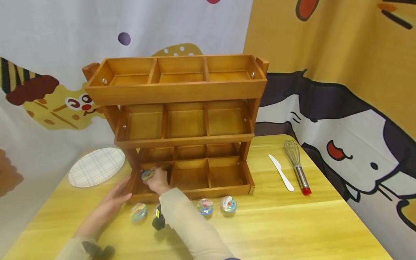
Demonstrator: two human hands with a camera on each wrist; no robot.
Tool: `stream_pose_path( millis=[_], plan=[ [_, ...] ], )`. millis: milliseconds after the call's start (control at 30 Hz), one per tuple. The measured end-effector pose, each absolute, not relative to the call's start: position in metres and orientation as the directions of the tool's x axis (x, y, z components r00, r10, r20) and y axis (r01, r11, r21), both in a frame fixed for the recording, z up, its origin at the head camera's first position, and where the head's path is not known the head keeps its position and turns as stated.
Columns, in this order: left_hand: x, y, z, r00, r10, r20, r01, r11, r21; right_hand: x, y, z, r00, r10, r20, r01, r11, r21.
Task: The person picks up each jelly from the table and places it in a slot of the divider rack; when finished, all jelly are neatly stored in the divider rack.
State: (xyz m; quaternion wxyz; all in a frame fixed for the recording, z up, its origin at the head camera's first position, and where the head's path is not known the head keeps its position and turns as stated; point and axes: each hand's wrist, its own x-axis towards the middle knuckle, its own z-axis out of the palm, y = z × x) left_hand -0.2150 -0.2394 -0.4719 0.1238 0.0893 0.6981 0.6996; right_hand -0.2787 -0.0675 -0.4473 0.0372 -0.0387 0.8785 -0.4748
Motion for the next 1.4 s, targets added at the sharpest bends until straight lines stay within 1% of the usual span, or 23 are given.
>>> stream_pose_path(
  millis=[100,233,333,400,467,533,567,633,767,800,867,933,1033,1067,1133,1233,1300,1400],
  plan=[
    [-0.217,-0.239,-0.47,-0.952,0.3,-0.052,-0.045,0.03,0.999,-0.278,-0.066,-0.446,-0.995,-0.101,0.0,-0.055,0.547,-0.835],
    [-0.217,-0.239,-0.469,-0.948,0.312,-0.057,-0.041,0.057,0.998,-0.267,-0.064,-0.439,-0.989,-0.1,0.112,-0.148,0.509,-0.848],
    [-0.216,-0.24,-0.469,-0.943,0.329,-0.056,-0.047,0.035,0.998,-0.245,-0.057,-0.424,-0.966,-0.175,0.192,-0.252,0.461,-0.851],
    [-0.215,-0.241,-0.469,-0.937,0.346,-0.051,-0.051,0.011,0.999,-0.224,-0.045,-0.41,-0.928,-0.286,0.239,-0.346,0.42,-0.839],
    [-0.215,-0.242,-0.471,-0.934,0.354,-0.049,-0.053,-0.002,0.999,-0.203,-0.027,-0.398,-0.87,-0.399,0.29,-0.443,0.372,-0.816],
    [-0.215,-0.243,-0.472,-0.937,0.346,-0.054,-0.052,0.013,0.999,-0.185,-0.005,-0.389,-0.81,-0.482,0.335,-0.511,0.299,-0.806],
    [-0.216,-0.244,-0.473,-0.938,0.344,-0.052,-0.05,0.015,0.999,-0.177,0.007,-0.386,-0.795,-0.499,0.344,-0.52,0.269,-0.811],
    [-0.217,-0.246,-0.473,-0.941,0.335,-0.052,-0.047,0.023,0.999,-0.165,0.031,-0.382,-0.793,-0.495,0.356,-0.514,0.231,-0.826],
    [-0.218,-0.247,-0.471,-0.941,0.335,-0.051,-0.048,0.017,0.999,-0.149,0.084,-0.385,-0.8,-0.424,0.425,-0.535,0.181,-0.825],
    [-0.218,-0.246,-0.471,-0.94,0.337,-0.052,-0.05,0.014,0.999,-0.146,0.097,-0.388,-0.789,-0.408,0.46,-0.564,0.184,-0.805],
    [-0.218,-0.244,-0.472,-0.937,0.346,-0.054,-0.053,0.015,0.999,-0.141,0.124,-0.396,-0.789,-0.368,0.492,-0.59,0.233,-0.773],
    [-0.218,-0.244,-0.474,-0.932,0.357,-0.059,-0.057,0.016,0.998,-0.139,0.149,-0.405,-0.823,-0.305,0.479,-0.563,0.33,-0.758],
    [-0.218,-0.245,-0.474,-0.935,0.349,-0.069,-0.068,0.016,0.998,-0.145,0.18,-0.421,-0.905,-0.193,0.38,-0.426,0.468,-0.775],
    [-0.218,-0.246,-0.474,-0.936,0.345,-0.072,-0.072,0.015,0.997,-0.149,0.188,-0.428,-0.924,-0.169,0.342,-0.38,0.481,-0.79],
    [-0.218,-0.248,-0.473,-0.939,0.336,-0.071,-0.073,0.008,0.997,-0.157,0.199,-0.441,-0.951,-0.159,0.265,-0.309,0.465,-0.829],
    [-0.217,-0.248,-0.471,-0.939,0.336,-0.067,-0.066,0.014,0.998,-0.166,0.209,-0.461,-0.953,-0.221,0.206,-0.28,0.385,-0.879],
    [-0.216,-0.246,-0.47,-0.935,0.348,-0.065,-0.063,0.017,0.998,-0.168,0.212,-0.471,-0.943,-0.264,0.201,-0.284,0.328,-0.901],
    [-0.215,-0.243,-0.47,-0.936,0.344,-0.071,-0.066,0.026,0.997,-0.169,0.214,-0.48,-0.936,-0.273,0.221,-0.298,0.282,-0.912]
  ],
)
